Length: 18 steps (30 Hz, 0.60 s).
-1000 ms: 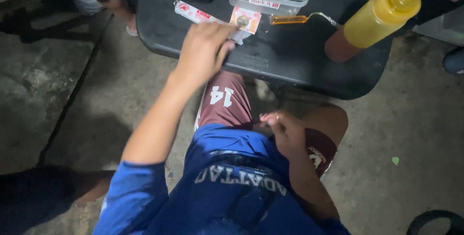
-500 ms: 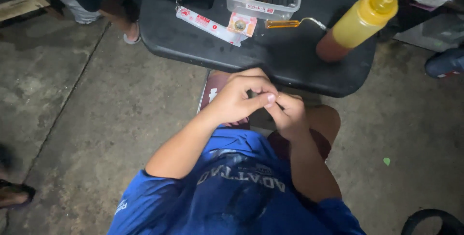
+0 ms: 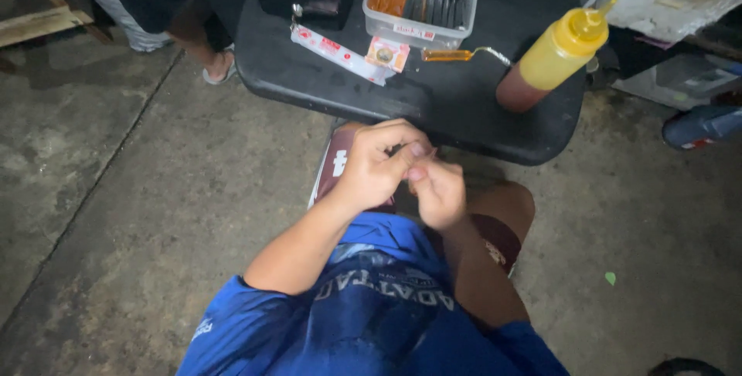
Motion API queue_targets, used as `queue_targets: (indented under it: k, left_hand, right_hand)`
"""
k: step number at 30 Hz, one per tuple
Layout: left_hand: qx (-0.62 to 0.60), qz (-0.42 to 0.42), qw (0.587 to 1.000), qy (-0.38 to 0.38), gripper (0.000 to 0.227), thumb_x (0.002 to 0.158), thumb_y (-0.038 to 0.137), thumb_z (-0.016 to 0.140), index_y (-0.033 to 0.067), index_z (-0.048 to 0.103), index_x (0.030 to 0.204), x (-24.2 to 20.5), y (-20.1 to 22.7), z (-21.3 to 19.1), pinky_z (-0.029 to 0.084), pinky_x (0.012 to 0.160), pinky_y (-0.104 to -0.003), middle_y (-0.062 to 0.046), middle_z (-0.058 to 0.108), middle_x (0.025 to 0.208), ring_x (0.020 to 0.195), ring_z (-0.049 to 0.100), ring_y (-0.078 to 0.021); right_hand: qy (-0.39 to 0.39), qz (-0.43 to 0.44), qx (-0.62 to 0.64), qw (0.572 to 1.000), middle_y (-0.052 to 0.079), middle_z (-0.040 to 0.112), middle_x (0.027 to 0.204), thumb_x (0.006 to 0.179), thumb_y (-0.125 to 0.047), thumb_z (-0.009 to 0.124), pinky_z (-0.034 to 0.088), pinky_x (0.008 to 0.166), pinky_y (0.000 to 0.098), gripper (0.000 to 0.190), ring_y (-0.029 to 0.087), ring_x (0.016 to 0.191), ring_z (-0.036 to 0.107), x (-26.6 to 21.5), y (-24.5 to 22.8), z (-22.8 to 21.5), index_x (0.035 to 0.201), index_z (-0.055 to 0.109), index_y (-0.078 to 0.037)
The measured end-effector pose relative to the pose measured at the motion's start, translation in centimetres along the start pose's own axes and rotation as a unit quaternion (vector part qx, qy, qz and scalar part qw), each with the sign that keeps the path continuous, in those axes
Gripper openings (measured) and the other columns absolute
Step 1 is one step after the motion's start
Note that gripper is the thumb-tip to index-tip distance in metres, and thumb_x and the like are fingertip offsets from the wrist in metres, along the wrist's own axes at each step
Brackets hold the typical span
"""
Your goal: The person sits at a table and fills small plastic syringes with a yellow liquid from a squeeze bottle. They handle the syringes and bottle, then place filled syringes into a plastic container. The person also handles a small black box and some paper currency on the table.
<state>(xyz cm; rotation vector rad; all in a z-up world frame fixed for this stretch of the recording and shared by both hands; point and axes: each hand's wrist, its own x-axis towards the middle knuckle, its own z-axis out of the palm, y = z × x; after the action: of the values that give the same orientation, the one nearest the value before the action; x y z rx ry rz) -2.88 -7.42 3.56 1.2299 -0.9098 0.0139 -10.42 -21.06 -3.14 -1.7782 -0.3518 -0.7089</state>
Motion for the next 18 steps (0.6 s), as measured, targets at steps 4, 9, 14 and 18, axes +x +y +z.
queue_targets:
  k: [4, 9, 14, 18]
  left_hand:
    - [-0.011, 0.01, 0.999, 0.034, 0.02, 0.099, 0.014, 0.066, 0.0076, 0.074, 0.082, -0.4, 0.5, 0.1, 0.052, 0.062, -0.031, -0.005, 0.067, 0.072, 0.064, 0.063, -0.0185]
    - [-0.025, 0.025, 0.998, 0.059, 0.025, 0.101, 0.017, 0.065, 0.0076, 0.073, 0.079, -0.7, 1.0, 0.1, 0.05, 0.06, -0.03, -0.006, 0.066, 0.071, 0.061, 0.06, -0.0175]
    - [-0.03, 0.045, 0.997, 0.06, 0.025, 0.101, 0.014, 0.064, 0.0052, 0.072, 0.08, -0.9, 1.6, -0.4, 0.049, 0.059, -0.03, -0.008, 0.065, 0.072, 0.061, 0.058, -0.0174]
    - [-0.034, 0.038, 0.998, 0.043, 0.023, 0.099, 0.015, 0.067, 0.006, 0.073, 0.079, -0.7, 1.7, -0.7, 0.051, 0.06, -0.031, -0.007, 0.067, 0.073, 0.061, 0.061, -0.0196]
  right_hand:
    - [0.035, -0.052, -0.09, 0.994, 0.007, 0.063, 0.057, 0.104, -0.016, 0.058, 0.051, 0.053, 0.036, 0.034, 0.03, 0.053, 0.062, -0.8, -0.3, 1.6, 0.072, 0.068, -0.006]
    - [0.055, -0.087, -0.093, 0.99, 0.011, 0.063, 0.061, 0.105, -0.014, 0.055, 0.054, 0.059, 0.0404, 0.035, 0.034, 0.055, 0.062, -1.6, 0.0, 2.7, 0.074, 0.067, -0.003]
    - [0.034, -0.112, -0.103, 0.988, 0.009, 0.066, 0.063, 0.106, -0.014, 0.052, 0.055, 0.061, 0.0435, 0.037, 0.033, 0.056, 0.066, -1.2, -0.8, 3.1, 0.074, 0.068, -0.005]
    - [0.0, -0.096, -0.089, 0.991, 0.01, 0.066, 0.063, 0.105, -0.013, 0.054, 0.055, 0.063, 0.0458, 0.037, 0.036, 0.056, 0.065, -2.3, 0.4, 1.8, 0.071, 0.066, -0.006]
